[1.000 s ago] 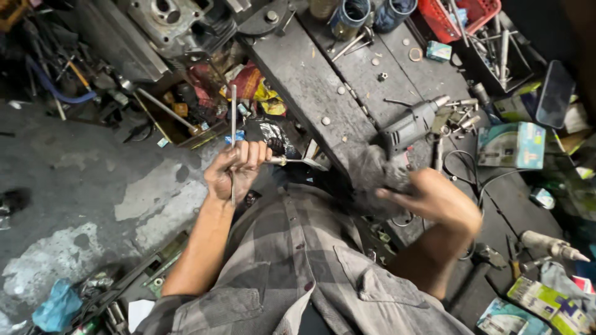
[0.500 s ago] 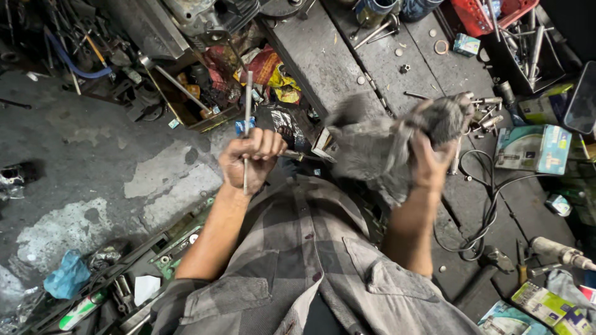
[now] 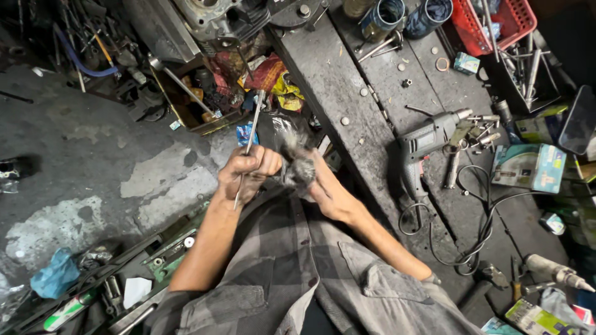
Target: The person works on a motorcycle engine cylinder head clamped in a bench vise. They handle a long metal tool and a syringe-like applicator, wipe parts with a rag, and use their hands to press and fit components into the cylinder head, then reach below the bench for items while continuing to work on the clamped head.
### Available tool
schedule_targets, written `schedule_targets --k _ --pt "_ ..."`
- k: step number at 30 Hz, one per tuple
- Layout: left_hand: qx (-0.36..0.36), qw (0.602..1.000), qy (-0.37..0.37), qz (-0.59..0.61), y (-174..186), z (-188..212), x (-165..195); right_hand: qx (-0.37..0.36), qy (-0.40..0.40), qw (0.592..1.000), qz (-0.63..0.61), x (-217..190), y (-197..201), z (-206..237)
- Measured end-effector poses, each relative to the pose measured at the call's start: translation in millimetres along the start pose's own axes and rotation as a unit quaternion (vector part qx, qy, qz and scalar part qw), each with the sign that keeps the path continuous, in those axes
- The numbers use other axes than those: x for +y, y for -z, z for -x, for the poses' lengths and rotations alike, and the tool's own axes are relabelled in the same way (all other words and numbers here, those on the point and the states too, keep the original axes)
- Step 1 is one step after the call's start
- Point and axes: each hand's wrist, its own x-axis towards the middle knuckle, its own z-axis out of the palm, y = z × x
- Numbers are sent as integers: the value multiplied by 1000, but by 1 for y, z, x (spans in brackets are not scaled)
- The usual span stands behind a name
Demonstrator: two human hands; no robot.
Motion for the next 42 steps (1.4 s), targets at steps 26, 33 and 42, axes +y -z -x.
schedule_targets --k 26,33,42 --pt "128 985 -111 34 -34 -50 -41 126 -65 975 173 69 12 -61" --pt "30 709 -299 -638 -65 -32 22 126 -1 981 147 74 -17 -29" --pt "-174 528 -199 -807 -10 -35 38 -103 -230 901 -353 61 -31 -33"
